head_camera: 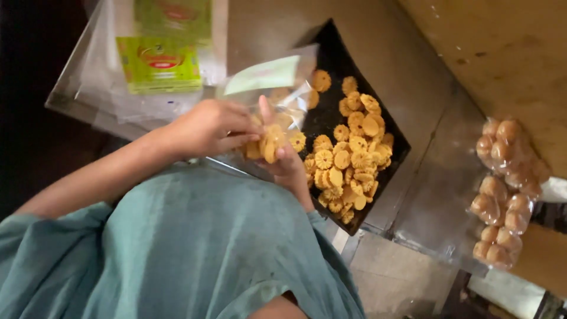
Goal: The recorder is bagging flower-shaped cookies from a large tray and sorting them for packaging.
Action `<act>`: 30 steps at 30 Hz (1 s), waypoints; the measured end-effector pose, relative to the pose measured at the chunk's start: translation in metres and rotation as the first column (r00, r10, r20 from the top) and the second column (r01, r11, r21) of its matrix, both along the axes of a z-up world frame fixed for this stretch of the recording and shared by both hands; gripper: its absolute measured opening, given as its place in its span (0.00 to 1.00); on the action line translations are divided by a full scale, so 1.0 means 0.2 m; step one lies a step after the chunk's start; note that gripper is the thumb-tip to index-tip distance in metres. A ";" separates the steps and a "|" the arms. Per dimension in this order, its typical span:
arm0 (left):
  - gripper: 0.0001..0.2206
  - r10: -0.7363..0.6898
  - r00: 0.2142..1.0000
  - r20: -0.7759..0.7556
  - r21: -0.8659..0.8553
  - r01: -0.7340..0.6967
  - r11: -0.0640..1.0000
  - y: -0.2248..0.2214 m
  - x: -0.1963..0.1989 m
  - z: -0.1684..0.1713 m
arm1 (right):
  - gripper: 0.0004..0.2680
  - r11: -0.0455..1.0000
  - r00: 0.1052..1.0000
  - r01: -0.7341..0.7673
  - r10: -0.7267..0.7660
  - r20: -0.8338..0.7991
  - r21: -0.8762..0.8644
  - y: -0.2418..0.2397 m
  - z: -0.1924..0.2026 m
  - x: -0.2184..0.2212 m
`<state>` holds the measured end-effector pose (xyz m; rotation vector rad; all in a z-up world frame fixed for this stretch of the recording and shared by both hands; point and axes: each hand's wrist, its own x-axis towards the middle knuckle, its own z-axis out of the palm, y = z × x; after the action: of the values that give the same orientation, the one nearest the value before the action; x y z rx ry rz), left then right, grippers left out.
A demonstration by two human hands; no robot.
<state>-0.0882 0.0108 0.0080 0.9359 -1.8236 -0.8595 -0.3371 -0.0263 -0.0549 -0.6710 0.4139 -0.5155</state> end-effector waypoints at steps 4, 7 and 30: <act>0.10 0.086 0.993 0.085 -0.153 -0.072 0.986 0.01 -0.04 0.01 | 0.40 0.974 0.977 0.148 -0.171 0.129 0.170 0.01 -0.15 0.00; 0.08 0.093 0.991 0.099 -0.312 -0.058 0.948 -0.02 -0.06 0.02 | 0.34 0.935 0.942 0.298 -0.320 0.099 0.192 0.01 -0.19 0.06; 0.13 -0.465 0.885 -0.005 -0.151 0.459 0.876 -0.14 -0.15 0.51 | 0.35 -0.259 0.560 0.019 -0.797 0.225 -0.966 -0.20 0.21 0.11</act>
<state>-0.1187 -0.0166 0.1106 0.3832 -2.0795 -1.0060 -0.3144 -0.0656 -0.0121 -2.3282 0.8977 -1.5294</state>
